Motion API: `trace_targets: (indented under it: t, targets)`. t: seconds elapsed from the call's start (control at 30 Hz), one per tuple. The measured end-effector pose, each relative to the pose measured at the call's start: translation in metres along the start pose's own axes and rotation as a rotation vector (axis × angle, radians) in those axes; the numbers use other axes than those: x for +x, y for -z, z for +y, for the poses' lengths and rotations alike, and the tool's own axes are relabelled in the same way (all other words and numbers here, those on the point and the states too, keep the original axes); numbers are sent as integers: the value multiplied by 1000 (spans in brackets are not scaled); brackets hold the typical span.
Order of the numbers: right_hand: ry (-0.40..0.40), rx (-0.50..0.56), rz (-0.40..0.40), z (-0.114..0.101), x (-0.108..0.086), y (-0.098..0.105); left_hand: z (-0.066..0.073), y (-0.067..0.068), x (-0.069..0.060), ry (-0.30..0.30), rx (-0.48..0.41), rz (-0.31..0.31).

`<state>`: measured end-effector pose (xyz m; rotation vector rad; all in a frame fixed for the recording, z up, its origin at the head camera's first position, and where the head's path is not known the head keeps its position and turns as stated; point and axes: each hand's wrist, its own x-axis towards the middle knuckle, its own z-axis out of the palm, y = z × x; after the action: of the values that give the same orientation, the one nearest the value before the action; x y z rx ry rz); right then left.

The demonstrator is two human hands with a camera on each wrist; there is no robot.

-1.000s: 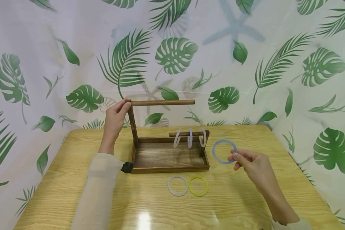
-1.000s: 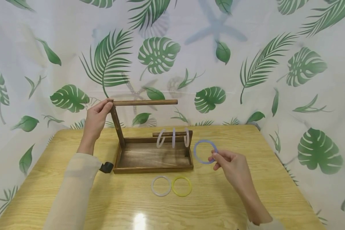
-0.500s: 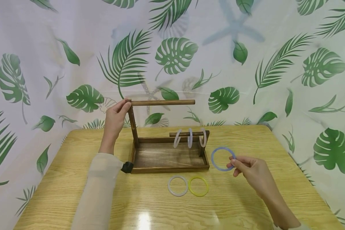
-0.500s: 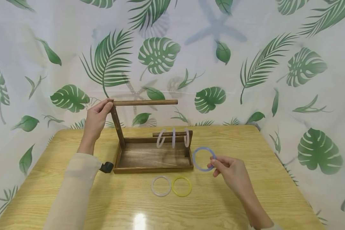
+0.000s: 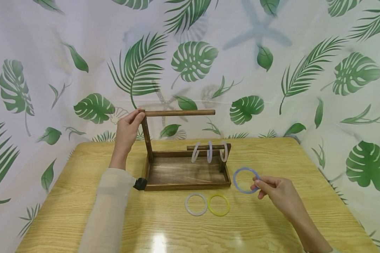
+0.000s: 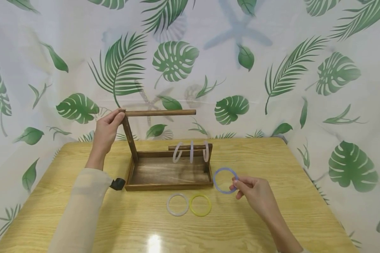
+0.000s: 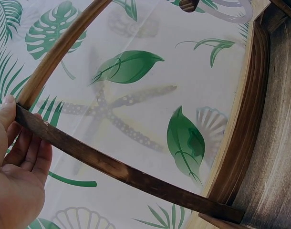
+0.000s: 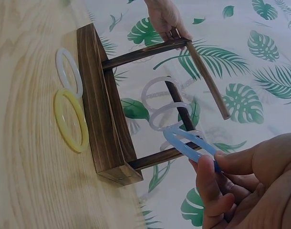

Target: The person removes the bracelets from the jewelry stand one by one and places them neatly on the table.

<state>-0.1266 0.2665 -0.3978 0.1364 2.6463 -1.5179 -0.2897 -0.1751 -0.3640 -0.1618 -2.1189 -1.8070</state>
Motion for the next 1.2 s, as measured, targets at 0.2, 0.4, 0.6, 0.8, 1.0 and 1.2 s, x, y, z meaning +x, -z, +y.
trace_targets:
  t: [0.2, 0.4, 0.6, 0.8, 1.0, 1.2]
  targets:
    - [-21, -23, -21, 7, 2, -1, -1, 1, 1, 10, -2, -5]
    - [-27, -42, -43, 14, 2, -1, -3, 0, 2, 11, -7, -12]
    - [-19, -49, -67, 20, 2, -2, -1, 1, 0, 3, -7, -9]
    - [-40, -85, -82, 28, 3, -4, -2, 0, 0, 1, -5, -8]
    - [-39, -85, -106, 40, 6, -6, -1, -1, 1, -1, -16, -3]
    - [-68, -73, -139, 45, 6, -9, 0, 0, 1, 11, -9, -2]
